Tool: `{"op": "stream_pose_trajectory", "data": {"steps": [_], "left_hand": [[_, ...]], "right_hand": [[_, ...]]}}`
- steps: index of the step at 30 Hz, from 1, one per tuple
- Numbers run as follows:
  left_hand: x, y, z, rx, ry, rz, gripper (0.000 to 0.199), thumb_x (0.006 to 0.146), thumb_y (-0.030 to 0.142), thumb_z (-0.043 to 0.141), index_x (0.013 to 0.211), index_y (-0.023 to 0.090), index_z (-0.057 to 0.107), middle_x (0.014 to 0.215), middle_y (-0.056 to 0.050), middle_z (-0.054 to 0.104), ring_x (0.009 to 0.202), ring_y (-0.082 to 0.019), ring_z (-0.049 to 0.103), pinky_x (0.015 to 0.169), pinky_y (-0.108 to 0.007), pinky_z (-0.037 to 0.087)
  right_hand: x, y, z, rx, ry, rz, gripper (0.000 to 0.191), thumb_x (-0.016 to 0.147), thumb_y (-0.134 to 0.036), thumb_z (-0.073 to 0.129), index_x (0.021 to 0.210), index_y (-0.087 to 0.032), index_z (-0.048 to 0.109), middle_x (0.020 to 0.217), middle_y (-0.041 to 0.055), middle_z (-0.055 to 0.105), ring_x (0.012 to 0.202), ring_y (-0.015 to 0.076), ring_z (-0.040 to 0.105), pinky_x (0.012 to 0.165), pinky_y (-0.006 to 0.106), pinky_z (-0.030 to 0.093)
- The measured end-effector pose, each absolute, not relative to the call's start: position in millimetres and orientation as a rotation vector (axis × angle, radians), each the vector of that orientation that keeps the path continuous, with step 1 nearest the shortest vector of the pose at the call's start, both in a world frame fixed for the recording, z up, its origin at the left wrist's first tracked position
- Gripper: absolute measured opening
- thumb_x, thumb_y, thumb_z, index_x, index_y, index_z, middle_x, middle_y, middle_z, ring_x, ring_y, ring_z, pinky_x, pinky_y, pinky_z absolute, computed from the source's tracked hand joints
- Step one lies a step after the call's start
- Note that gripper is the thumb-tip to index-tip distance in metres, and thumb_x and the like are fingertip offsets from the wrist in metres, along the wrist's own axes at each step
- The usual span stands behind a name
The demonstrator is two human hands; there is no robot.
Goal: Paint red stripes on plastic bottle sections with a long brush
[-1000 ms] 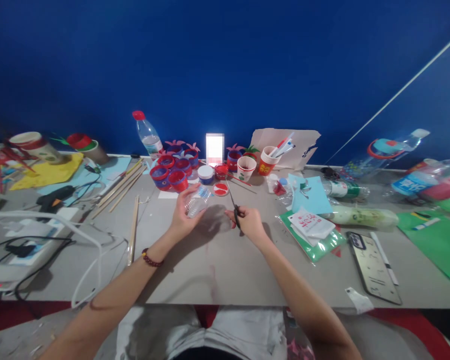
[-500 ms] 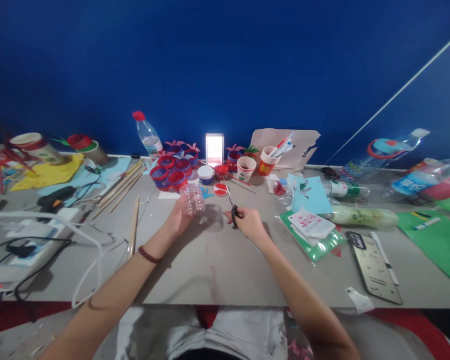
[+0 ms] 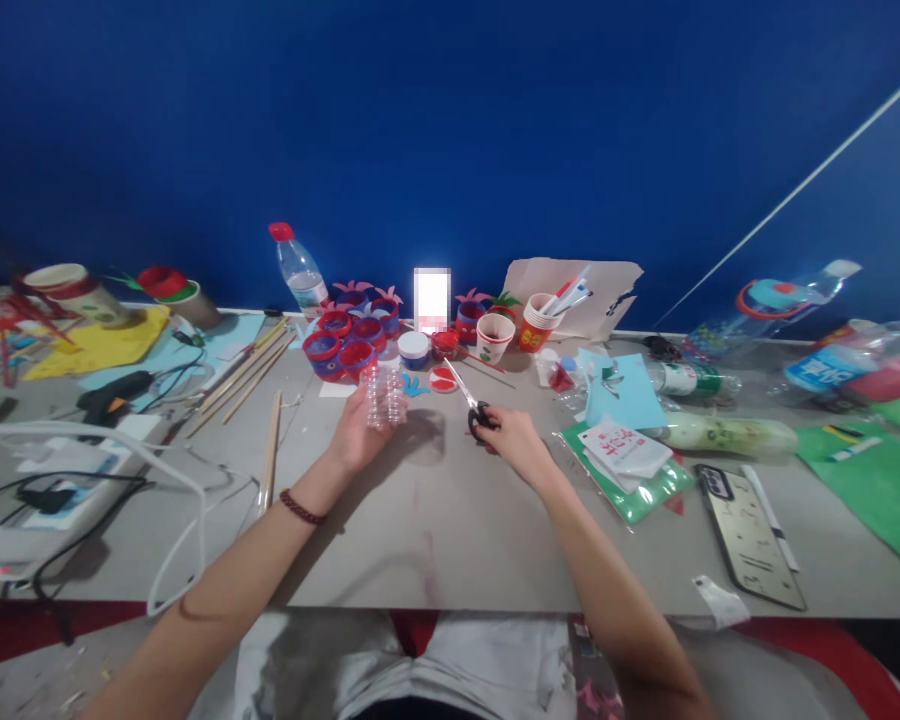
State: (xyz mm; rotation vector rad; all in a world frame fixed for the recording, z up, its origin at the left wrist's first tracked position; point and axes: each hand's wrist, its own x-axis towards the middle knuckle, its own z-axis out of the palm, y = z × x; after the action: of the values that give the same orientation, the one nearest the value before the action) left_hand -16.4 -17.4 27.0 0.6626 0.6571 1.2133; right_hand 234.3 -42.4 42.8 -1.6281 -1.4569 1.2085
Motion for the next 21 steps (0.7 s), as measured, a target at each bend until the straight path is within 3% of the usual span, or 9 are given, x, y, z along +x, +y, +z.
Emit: {"op": "stream_pose_trajectory", "data": {"steps": [4, 9, 14, 21], "left_hand": [[-15, -20, 30, 0.667, 0.624, 1.215, 0.046, 0.077, 0.056, 0.071, 0.106, 0.020, 0.069, 0.088, -0.006, 0.071, 0.079, -0.022, 0.066, 0.071, -0.036, 0.052], [-15, -23, 29, 0.724, 0.639, 1.194, 0.052, 0.076, 0.053, 0.071, 0.116, 0.022, 0.065, 0.093, -0.005, 0.071, 0.089, -0.025, 0.067, 0.084, -0.042, 0.051], [-14, -23, 26, 0.793, 0.652, 1.169, 0.049, 0.074, 0.057, 0.070, 0.108, 0.022, 0.067, 0.103, -0.010, 0.073, 0.105, -0.034, 0.066, 0.091, -0.050, 0.048], [-14, -21, 25, 0.775, 0.648, 1.138, 0.043, 0.075, 0.052, 0.072, 0.105, 0.022, 0.067, 0.104, -0.012, 0.075, 0.106, -0.035, 0.068, 0.091, -0.051, 0.049]], "right_hand": [[244, -45, 61, -1.855, -1.740, 0.922, 0.010, 0.079, -0.027, 0.063, 0.074, -0.019, 0.067, 0.069, 0.0024, 0.073, 0.056, 0.0149, 0.064, 0.052, 0.022, 0.045], [256, -53, 73, -2.092, -2.061, 0.537, 0.023, 0.088, -0.031, 0.057, 0.074, -0.019, 0.070, 0.067, 0.0047, 0.071, 0.061, 0.0166, 0.062, 0.054, 0.024, 0.034], [268, -57, 65, -2.270, -2.046, 0.341, 0.018, 0.089, -0.032, 0.061, 0.088, -0.016, 0.070, 0.074, 0.0088, 0.071, 0.067, 0.0195, 0.065, 0.055, 0.025, 0.034], [282, -46, 47, -2.413, -2.011, 0.064, 0.026, 0.093, -0.037, 0.057, 0.096, -0.015, 0.071, 0.083, 0.0131, 0.072, 0.076, 0.0243, 0.070, 0.056, 0.027, 0.036]]}}
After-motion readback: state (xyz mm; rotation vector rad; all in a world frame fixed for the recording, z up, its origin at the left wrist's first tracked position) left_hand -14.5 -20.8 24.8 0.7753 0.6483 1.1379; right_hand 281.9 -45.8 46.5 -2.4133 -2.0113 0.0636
